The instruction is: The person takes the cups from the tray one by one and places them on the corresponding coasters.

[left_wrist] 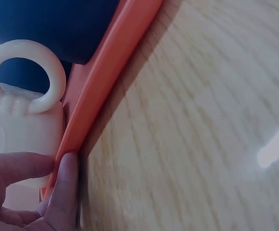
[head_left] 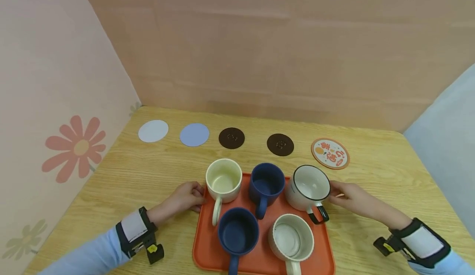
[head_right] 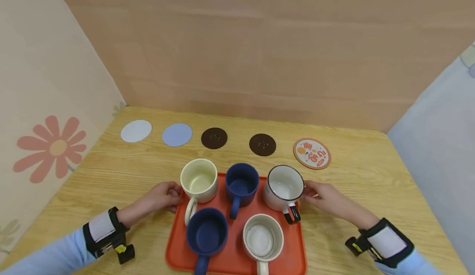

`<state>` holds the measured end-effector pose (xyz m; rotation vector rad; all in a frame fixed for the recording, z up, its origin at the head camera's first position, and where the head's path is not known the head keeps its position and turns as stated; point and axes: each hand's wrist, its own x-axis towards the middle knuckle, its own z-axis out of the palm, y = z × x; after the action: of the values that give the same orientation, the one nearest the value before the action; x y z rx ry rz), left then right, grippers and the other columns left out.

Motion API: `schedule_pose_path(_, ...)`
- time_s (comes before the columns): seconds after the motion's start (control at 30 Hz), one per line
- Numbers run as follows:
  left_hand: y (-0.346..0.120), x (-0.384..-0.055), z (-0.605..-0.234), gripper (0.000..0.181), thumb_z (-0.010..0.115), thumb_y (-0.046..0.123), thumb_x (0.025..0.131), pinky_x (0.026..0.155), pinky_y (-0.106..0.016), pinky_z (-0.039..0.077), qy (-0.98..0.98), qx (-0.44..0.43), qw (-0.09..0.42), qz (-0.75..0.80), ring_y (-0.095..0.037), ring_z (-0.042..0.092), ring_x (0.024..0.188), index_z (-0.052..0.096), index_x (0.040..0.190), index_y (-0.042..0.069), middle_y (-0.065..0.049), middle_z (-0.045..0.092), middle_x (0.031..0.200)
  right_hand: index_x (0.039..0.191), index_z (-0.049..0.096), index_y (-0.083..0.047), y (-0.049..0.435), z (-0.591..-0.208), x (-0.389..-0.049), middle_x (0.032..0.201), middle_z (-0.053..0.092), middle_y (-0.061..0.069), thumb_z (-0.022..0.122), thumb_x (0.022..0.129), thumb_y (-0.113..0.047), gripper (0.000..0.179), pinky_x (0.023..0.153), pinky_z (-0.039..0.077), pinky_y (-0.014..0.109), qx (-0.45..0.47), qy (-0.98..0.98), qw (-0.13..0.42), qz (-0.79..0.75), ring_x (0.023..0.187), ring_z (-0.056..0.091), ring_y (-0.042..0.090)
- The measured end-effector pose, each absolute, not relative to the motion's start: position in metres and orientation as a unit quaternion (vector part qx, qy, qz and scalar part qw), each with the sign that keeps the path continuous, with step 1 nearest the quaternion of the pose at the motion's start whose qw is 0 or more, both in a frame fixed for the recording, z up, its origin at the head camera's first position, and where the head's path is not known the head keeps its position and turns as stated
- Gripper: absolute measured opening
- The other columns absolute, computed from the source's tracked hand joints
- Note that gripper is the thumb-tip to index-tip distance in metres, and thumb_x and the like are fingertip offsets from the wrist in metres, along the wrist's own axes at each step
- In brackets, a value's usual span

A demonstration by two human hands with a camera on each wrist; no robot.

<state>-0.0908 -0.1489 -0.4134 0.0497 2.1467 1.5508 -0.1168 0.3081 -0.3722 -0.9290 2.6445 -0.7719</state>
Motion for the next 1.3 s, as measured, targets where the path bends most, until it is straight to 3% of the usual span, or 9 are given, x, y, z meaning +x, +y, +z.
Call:
schedule_pose_path(0.33,-0.149,-0.085,-0.415,0.032,0.06,-0.002,0.076,0.064,-0.032,0.056,0.807,0.018,0.218,0.548,-0.016,0.06,0.069,0.053,0.105,-0.014,-0.011,0.061,0.081,0.107,0.056,0.004,0.305,-0.383,-0.099,0.083,0.064,-0.001,0.055,0.093,-0.008,0.019,0.056,0.049,0.025,-0.253,0.881,0.206,-0.343,0.071,0.057,0.002)
schedule_pose_path(0.5,-0.15,-0.083,-0.413,0.037,0.059,-0.003,0.074,0.065,-0.032,0.054,0.815,0.042,0.216,0.537,-0.017,0.059,0.073,0.053,0.108,-0.016,-0.013,0.062,0.082,0.11,0.051,0.014,0.299,-0.388,-0.09,0.084,0.067,0.01,0.052,0.094,-0.005,0.026,0.056,0.055,0.029,-0.202,0.859,0.254,-0.396,0.066,0.063,0.008)
schedule_pose_path(0.7,-0.153,-0.083,-0.411,0.04,0.062,-0.003,0.076,0.067,-0.034,0.055,0.814,0.064,0.216,0.535,-0.02,0.06,0.077,0.051,0.11,-0.019,-0.018,0.062,0.087,0.111,0.052,0.014,0.29,-0.388,-0.086,0.076,0.067,0.009,0.059,0.089,-0.01,0.033,0.052,0.053,0.027,-0.147,0.88,0.241,-0.382,0.06,0.061,0.01)
schedule_pose_path(0.97,-0.153,-0.083,-0.399,0.039,0.066,0.004,0.075,0.068,-0.033,0.053,0.855,0.103,0.192,0.47,-0.021,0.06,0.078,0.054,0.108,-0.014,-0.012,0.063,0.087,0.107,0.05,0.015,0.288,-0.389,-0.086,0.075,0.066,0.011,0.061,0.084,-0.005,0.033,0.052,0.055,0.028,-0.101,0.877,0.255,-0.395,0.06,0.064,0.02)
schedule_pose_path(1.13,-0.152,-0.082,-0.388,0.031,0.063,0.009,0.082,0.069,-0.034,0.052,0.865,0.118,0.157,0.461,-0.024,0.061,0.081,0.058,0.105,-0.011,-0.014,0.064,0.091,0.105,0.051,0.015,0.288,-0.391,-0.087,0.076,0.067,0.012,0.062,0.084,-0.006,0.032,0.052,0.055,0.028,-0.101,0.873,0.256,-0.402,0.061,0.064,0.02)
schedule_pose_path(1.3,-0.148,-0.079,-0.381,0.033,0.063,0.022,0.088,0.072,-0.034,0.052,0.857,0.095,0.158,0.48,-0.021,0.062,0.082,0.06,0.104,-0.006,-0.012,0.066,0.094,0.105,0.051,0.014,0.288,-0.389,-0.089,0.076,0.066,0.011,0.063,0.083,-0.006,0.032,0.052,0.055,0.028,-0.102,0.875,0.258,-0.396,0.061,0.063,0.019)
